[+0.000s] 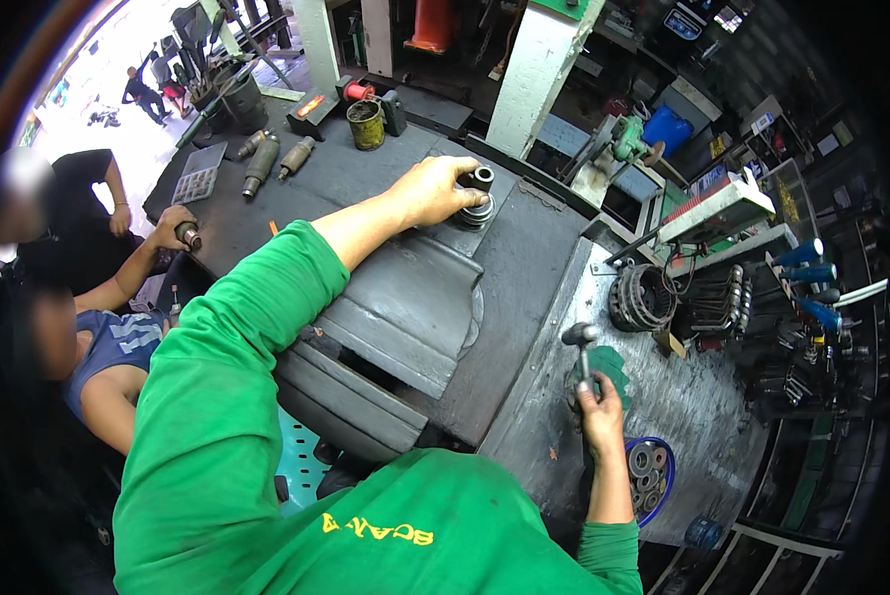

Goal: The person uses a hammer to tap a bearing into a metal housing, then removes the bearing and places it into a blue container. They then pick up a cylindrical shaft and fit the bearing onto it, rotating the assembly to check the fit.

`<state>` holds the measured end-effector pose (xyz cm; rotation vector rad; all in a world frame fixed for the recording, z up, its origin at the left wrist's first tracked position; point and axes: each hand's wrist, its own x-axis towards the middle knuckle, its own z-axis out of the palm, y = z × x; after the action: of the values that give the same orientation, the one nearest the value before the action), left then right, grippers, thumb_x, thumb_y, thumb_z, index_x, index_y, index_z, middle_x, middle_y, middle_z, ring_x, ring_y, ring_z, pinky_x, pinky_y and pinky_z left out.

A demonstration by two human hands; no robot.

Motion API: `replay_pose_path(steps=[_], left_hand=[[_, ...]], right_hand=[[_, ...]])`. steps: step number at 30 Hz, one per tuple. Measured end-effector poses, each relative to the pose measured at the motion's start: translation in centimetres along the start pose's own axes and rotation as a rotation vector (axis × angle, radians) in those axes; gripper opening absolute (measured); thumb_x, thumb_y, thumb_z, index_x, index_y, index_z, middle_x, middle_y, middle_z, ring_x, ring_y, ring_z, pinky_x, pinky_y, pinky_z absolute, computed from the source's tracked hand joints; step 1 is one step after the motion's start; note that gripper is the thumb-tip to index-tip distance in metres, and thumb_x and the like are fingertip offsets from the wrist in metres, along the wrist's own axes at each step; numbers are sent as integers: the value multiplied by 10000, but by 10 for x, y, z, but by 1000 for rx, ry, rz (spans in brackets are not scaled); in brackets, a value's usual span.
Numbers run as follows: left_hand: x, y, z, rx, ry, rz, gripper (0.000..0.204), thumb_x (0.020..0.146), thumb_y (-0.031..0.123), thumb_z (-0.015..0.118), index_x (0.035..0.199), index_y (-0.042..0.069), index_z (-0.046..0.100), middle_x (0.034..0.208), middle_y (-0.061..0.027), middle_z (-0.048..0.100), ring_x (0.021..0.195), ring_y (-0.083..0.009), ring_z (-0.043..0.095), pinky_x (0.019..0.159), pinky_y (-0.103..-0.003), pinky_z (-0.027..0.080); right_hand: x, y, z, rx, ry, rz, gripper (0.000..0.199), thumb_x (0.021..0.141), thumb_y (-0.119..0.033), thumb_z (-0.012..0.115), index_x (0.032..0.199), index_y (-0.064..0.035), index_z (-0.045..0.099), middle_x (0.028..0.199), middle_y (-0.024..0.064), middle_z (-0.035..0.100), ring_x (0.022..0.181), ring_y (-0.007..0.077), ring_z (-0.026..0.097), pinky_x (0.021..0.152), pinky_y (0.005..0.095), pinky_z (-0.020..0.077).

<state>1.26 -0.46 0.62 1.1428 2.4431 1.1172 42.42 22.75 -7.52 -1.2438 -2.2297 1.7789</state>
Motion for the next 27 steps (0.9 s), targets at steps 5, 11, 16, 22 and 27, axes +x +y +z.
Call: replay_pose_path(steps=[5,11,16,22,27], left_hand=[[1,-3,1,7,5,-3,387,957,285,823,1240,38,732,1203,-181,791,1132,-322,754,984,-429,561],[0,-2,0,9,-10,-14,456,938,337,824,1294,67,732,1225,-209,774,1169,-388,733,1003,-457,566],[0,-3,1,19,-1,-5,372,951,287,826,1234,60,744,1181,-157,801,1017,-291,777,912,-423,581],[1,-10,4,29,17,33,390,945,290,829,1255,69,746,1172,-167,799,1056,-298,777,932,-415,578],[-3,-3,5,47,10,-15,423,934,270,818,1292,59,740,1128,-208,793,1078,-366,767,948,-448,577]], right_hand=[[6,-119,-4,120,-173,-391,361,1037,-235,705,1292,-3,599,844,32,644,690,129,620,612,298,534],[47,-237,50,-572,-17,-685,361,1086,-322,623,1056,36,662,771,208,641,718,347,654,680,471,495],[57,-322,87,-748,75,-907,442,1110,-400,573,988,14,669,912,294,703,905,485,704,825,546,547],[39,-393,73,-296,189,-1259,340,1146,-245,532,1002,9,706,680,52,612,620,207,625,557,339,456],[73,-317,123,-1082,96,-799,466,1130,-397,514,1082,30,693,951,281,755,977,450,747,855,546,583]])
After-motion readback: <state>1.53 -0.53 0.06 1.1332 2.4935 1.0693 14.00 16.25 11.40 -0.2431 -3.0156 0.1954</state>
